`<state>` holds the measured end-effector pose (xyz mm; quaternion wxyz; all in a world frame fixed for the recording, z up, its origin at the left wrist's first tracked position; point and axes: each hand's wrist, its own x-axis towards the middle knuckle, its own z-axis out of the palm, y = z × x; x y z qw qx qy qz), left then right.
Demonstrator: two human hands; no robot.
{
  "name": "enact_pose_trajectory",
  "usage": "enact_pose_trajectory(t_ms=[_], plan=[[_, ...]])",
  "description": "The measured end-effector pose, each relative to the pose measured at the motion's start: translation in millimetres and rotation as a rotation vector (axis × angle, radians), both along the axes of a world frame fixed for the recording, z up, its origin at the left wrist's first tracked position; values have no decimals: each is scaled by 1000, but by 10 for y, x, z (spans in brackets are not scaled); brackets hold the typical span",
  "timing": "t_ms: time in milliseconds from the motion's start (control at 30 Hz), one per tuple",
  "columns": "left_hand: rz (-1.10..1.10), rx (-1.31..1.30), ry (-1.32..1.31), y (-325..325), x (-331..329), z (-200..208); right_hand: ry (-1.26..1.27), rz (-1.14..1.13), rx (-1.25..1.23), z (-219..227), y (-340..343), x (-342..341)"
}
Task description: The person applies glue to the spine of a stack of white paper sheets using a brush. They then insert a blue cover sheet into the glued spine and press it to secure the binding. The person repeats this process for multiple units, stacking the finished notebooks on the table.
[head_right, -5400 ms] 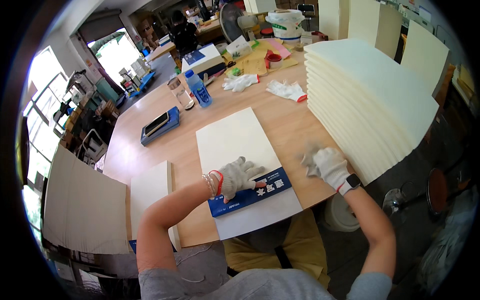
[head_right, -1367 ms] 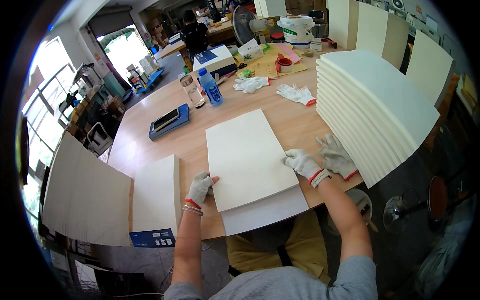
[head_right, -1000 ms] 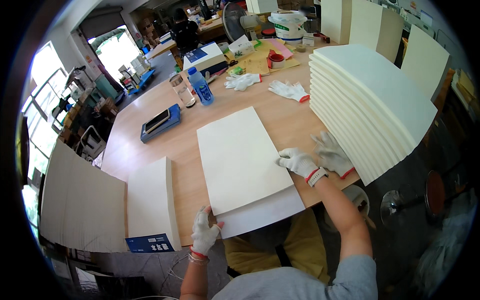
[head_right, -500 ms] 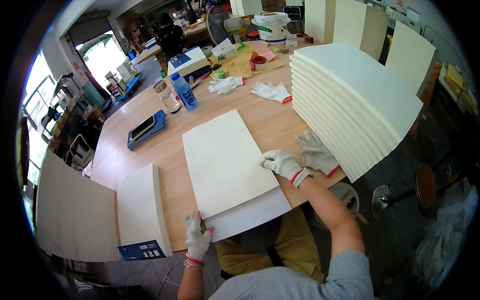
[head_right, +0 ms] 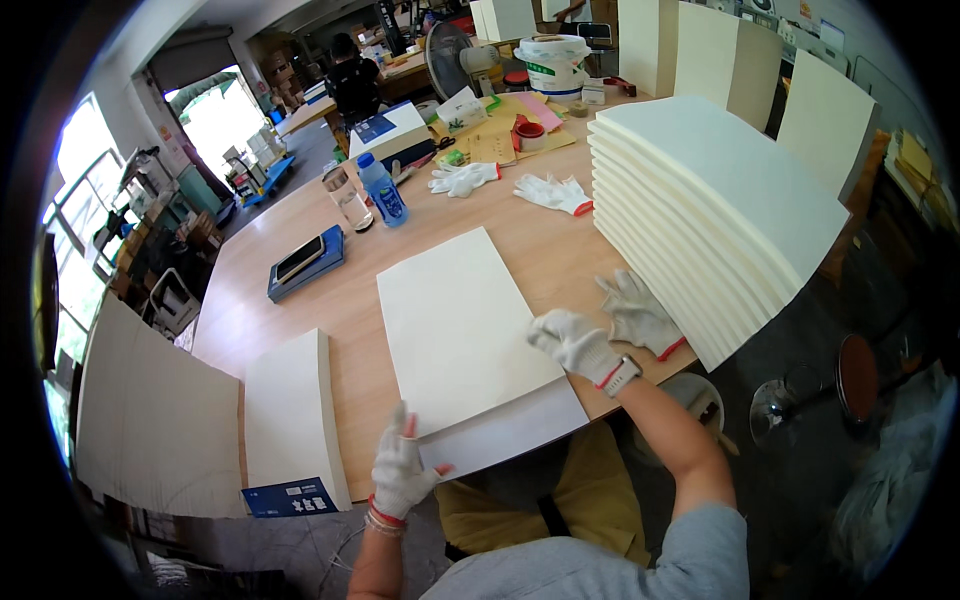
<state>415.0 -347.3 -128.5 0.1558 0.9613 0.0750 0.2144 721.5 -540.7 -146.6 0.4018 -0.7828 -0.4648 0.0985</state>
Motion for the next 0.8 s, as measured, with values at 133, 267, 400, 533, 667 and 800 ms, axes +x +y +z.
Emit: enact_pose_trajectory(t_ms=[133,267,400,533,667,800], plan=[[-132,122,292,-88,211,164,29,215,-139,141,-96,-188],[-158,171,346,-123,228,250,71,255,-177,158,-116,-111],[-160,183,384,-237,257,303,165,244,-178,150,-116,-69],[-177,100,350,-154,247,223,150,214,-188,138,-106,-74],[-94,140,441,-190,284,375,173,273,-165,194,-163,-31],[-23,-188,312,336,416,59,430,302,-158,31,-202,116]])
